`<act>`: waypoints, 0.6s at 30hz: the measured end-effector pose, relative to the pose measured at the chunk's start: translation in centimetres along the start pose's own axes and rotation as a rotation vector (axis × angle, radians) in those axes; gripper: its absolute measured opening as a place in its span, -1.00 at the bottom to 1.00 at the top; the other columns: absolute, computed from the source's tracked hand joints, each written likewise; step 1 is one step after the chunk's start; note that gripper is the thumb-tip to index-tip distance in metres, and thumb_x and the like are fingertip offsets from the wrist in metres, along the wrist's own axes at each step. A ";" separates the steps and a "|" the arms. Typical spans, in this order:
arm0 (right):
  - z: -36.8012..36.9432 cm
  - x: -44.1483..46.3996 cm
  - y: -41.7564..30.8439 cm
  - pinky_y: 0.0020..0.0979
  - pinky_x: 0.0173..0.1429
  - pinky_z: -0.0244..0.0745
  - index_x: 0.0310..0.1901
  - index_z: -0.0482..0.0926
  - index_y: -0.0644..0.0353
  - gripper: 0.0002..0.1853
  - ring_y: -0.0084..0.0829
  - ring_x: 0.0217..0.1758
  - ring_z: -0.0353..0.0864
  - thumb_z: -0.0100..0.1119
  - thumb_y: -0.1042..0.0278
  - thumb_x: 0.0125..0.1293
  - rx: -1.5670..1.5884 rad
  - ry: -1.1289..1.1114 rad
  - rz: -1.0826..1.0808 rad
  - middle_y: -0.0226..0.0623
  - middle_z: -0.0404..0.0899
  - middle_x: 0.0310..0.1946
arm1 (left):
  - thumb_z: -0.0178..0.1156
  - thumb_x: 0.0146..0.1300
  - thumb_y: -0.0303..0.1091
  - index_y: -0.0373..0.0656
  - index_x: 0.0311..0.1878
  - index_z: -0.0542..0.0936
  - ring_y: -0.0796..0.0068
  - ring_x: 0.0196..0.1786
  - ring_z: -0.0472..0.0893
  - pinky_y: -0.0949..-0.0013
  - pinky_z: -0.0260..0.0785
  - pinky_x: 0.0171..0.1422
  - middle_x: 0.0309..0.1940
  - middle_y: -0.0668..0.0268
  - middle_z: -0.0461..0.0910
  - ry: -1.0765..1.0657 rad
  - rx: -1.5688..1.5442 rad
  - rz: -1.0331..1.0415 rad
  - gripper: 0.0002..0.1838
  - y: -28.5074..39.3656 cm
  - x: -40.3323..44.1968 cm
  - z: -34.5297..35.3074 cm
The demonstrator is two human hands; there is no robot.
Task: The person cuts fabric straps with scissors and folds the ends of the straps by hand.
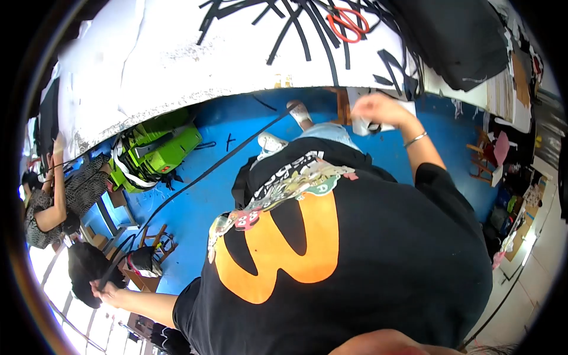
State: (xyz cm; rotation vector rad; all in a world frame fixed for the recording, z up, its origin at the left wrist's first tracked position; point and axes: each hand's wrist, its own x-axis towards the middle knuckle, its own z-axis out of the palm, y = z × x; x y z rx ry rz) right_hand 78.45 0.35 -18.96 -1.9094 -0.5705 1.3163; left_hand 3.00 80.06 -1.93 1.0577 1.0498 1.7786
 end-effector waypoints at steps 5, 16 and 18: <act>-2.1 5.4 -3.5 -0.33 -0.06 0.47 -0.15 0.59 0.25 -0.73 -0.25 -0.21 0.59 0.23 0.30 0.15 -0.498 0.465 -0.373 -0.15 0.59 -0.25 | 0.11 0.36 -0.38 -0.31 -0.06 0.57 0.41 -0.02 0.53 0.45 0.43 0.10 -0.05 0.10 0.59 -0.488 -0.122 -0.462 -0.79 4.6 -15.8 14.2; -12.7 16.9 -3.8 -0.17 -0.07 0.44 -0.22 0.49 0.38 -0.67 -0.04 -0.18 0.57 0.24 0.26 0.13 -0.826 0.651 -0.298 0.05 0.58 -0.29 | 0.05 0.41 -0.31 -0.30 -0.19 0.54 0.20 -0.20 0.66 0.23 0.51 -0.08 -0.37 0.12 0.62 -0.871 -0.024 -0.382 -0.78 5.1 -45.0 34.1; -12.7 17.4 -4.1 -0.18 -0.11 0.45 -0.23 0.49 0.37 -0.69 -0.09 -0.23 0.60 0.25 0.28 0.12 -0.570 0.572 -0.149 0.00 0.59 -0.33 | 0.04 0.41 -0.33 -0.32 -0.20 0.53 0.18 -0.21 0.67 0.24 0.53 -0.09 -0.38 0.12 0.62 -0.865 -0.045 -0.351 -0.78 4.7 -47.1 35.2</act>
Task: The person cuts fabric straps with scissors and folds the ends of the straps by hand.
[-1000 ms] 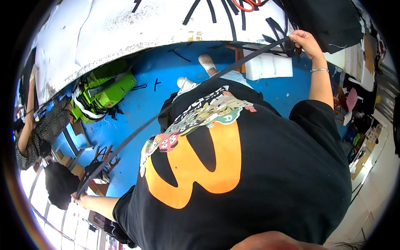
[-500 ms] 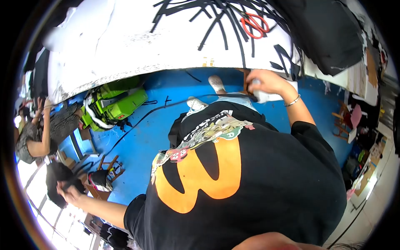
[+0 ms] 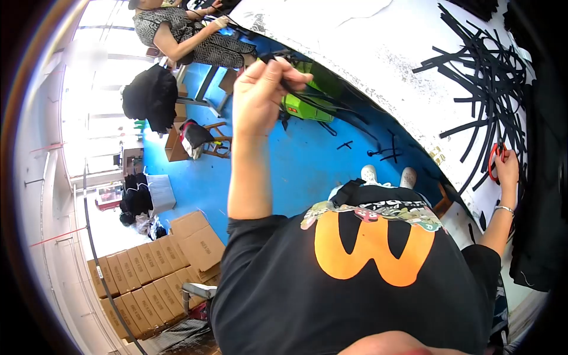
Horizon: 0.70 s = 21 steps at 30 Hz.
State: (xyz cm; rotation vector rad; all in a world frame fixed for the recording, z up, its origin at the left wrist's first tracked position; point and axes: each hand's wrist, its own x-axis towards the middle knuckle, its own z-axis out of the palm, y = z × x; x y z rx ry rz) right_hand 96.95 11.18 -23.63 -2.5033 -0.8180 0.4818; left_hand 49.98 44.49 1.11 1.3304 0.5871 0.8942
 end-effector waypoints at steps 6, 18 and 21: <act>-2.1 -2.1 -6.1 -0.24 -0.01 0.45 -0.07 0.55 0.31 -0.62 -0.12 -0.09 0.56 0.29 0.23 0.17 -0.194 0.447 -0.338 -0.07 0.56 -0.16 | 0.11 0.37 -0.35 -0.34 -0.24 0.58 0.35 -0.29 0.68 0.39 0.52 -0.15 -0.40 0.13 0.66 -0.080 0.027 0.033 -0.78 -1.3 -0.5 5.4; -6.8 -12.9 -32.0 -0.52 -0.26 0.43 -0.29 0.64 0.31 -0.85 -0.49 -0.38 0.53 0.34 0.53 0.06 0.831 0.191 -0.915 -0.29 0.55 -0.41 | 0.12 0.33 -0.50 -0.38 -0.18 0.62 0.59 -0.29 0.64 0.57 0.48 -0.17 -0.36 0.29 0.67 -0.375 0.178 0.108 -0.85 -3.6 -1.5 15.5; -6.4 -13.3 -31.6 -0.52 -0.27 0.43 -0.35 0.63 0.32 -0.92 -0.51 -0.41 0.53 0.28 0.55 0.09 0.968 0.095 -0.797 -0.30 0.55 -0.44 | 0.12 0.32 -0.52 -0.39 -0.19 0.62 0.56 -0.27 0.65 0.53 0.51 -0.14 -0.35 0.27 0.67 -0.370 0.237 0.082 -0.86 -3.3 -2.4 16.0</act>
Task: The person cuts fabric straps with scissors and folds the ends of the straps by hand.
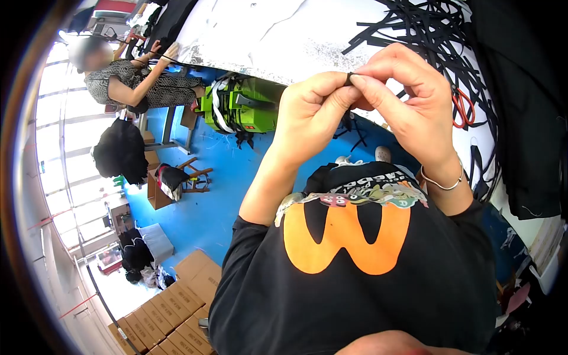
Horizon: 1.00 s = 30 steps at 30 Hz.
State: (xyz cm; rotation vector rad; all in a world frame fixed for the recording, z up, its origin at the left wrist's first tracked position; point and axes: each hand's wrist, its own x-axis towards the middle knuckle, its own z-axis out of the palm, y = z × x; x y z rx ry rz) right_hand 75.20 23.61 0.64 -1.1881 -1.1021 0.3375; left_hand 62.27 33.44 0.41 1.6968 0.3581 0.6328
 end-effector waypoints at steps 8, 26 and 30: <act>-0.8 -0.3 0.4 -0.62 -0.19 0.34 -0.31 0.59 0.37 -0.96 -0.58 -0.27 0.50 0.18 0.64 0.19 -0.036 -0.135 -0.090 -0.33 0.52 -0.35 | 0.14 0.28 -0.57 -0.43 -0.22 0.62 0.51 -0.31 0.66 0.52 0.52 -0.15 -0.40 0.17 0.68 -0.008 -0.146 -0.022 -0.88 0.1 -0.6 0.3; -24.7 -12.4 21.1 -0.26 -0.13 0.48 -0.21 0.52 0.35 -0.65 -0.11 -0.26 0.61 0.22 0.26 0.04 -1.071 -0.092 0.715 -0.03 0.61 -0.33 | 0.05 0.40 -0.22 -0.17 -0.08 0.50 0.30 -0.07 0.53 0.18 0.33 0.01 -0.29 0.33 0.61 -0.033 -0.831 0.008 -0.78 4.5 3.0 -8.9; -25.6 -12.9 18.5 -0.44 -0.22 0.48 -0.20 0.57 0.34 -0.73 -0.41 -0.39 0.61 0.21 0.30 0.17 -0.780 0.142 0.750 -0.18 0.62 -0.42 | 0.06 0.39 -0.29 -0.12 -0.15 0.51 0.31 -0.01 0.57 0.19 0.29 0.07 -0.27 0.33 0.63 -0.064 -0.866 -0.038 -0.87 7.1 4.2 -10.5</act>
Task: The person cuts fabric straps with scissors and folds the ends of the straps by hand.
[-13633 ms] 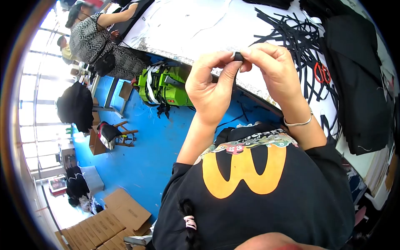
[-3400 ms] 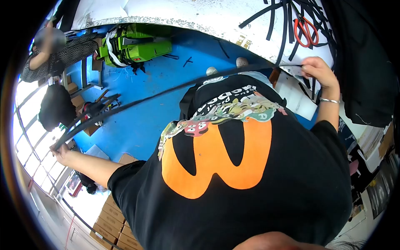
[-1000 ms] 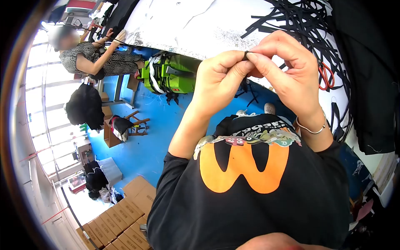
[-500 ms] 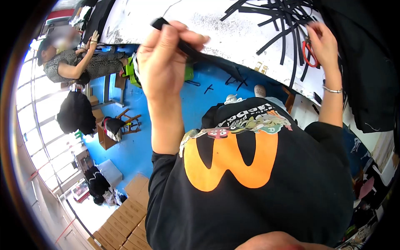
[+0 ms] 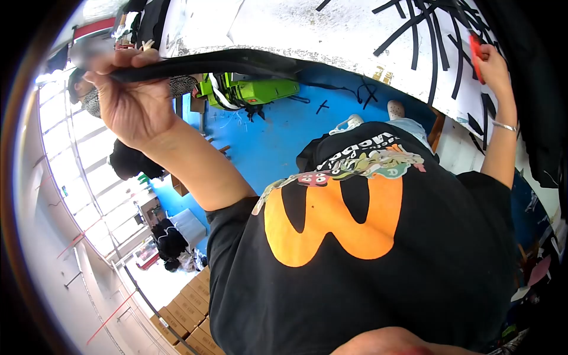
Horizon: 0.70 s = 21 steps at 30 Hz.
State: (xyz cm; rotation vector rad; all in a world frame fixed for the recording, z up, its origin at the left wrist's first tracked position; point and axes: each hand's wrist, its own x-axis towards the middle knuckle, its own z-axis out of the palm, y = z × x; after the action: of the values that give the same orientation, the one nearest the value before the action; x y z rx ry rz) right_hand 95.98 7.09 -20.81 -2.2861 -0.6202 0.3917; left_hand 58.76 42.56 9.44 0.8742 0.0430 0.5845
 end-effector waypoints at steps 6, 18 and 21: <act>0.9 -6.3 -6.5 -0.60 -0.52 0.18 -0.41 0.43 0.17 -0.55 -0.66 -0.68 0.25 -0.04 -0.09 0.41 0.988 -0.356 -0.118 -0.50 0.34 -0.63 | 0.08 0.35 -0.38 -0.09 -0.26 0.61 0.31 0.00 0.58 0.15 0.27 0.13 -0.21 0.28 0.65 -0.094 -0.006 -0.094 -0.88 0.3 2.2 2.8; 7.2 -13.5 -13.0 -0.52 -0.33 0.40 -0.41 0.39 0.14 -0.23 -0.53 -0.47 0.43 -0.46 -0.53 0.30 1.354 -1.336 0.233 -0.37 0.40 -0.50 | 0.09 0.35 -0.37 -0.24 -0.30 0.62 0.28 -0.02 0.61 0.18 0.32 0.11 -0.23 0.22 0.67 -0.138 0.034 -0.142 -0.82 -0.8 5.7 5.4; 9.4 -13.5 -13.7 -0.51 -0.29 0.39 -0.43 0.36 0.10 -0.22 -0.55 -0.46 0.40 -0.45 -0.60 0.24 1.391 -1.388 0.250 -0.41 0.36 -0.47 | 0.10 0.34 -0.38 -0.23 -0.30 0.62 0.30 -0.02 0.61 0.18 0.32 0.12 -0.22 0.22 0.66 -0.145 0.030 -0.157 -0.83 -1.3 5.8 6.0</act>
State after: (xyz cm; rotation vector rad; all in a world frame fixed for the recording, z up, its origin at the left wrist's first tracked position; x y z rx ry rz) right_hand 76.10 13.71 -16.18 -0.4955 -0.3792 1.8439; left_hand 65.86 40.53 13.49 0.9312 -0.0106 0.3736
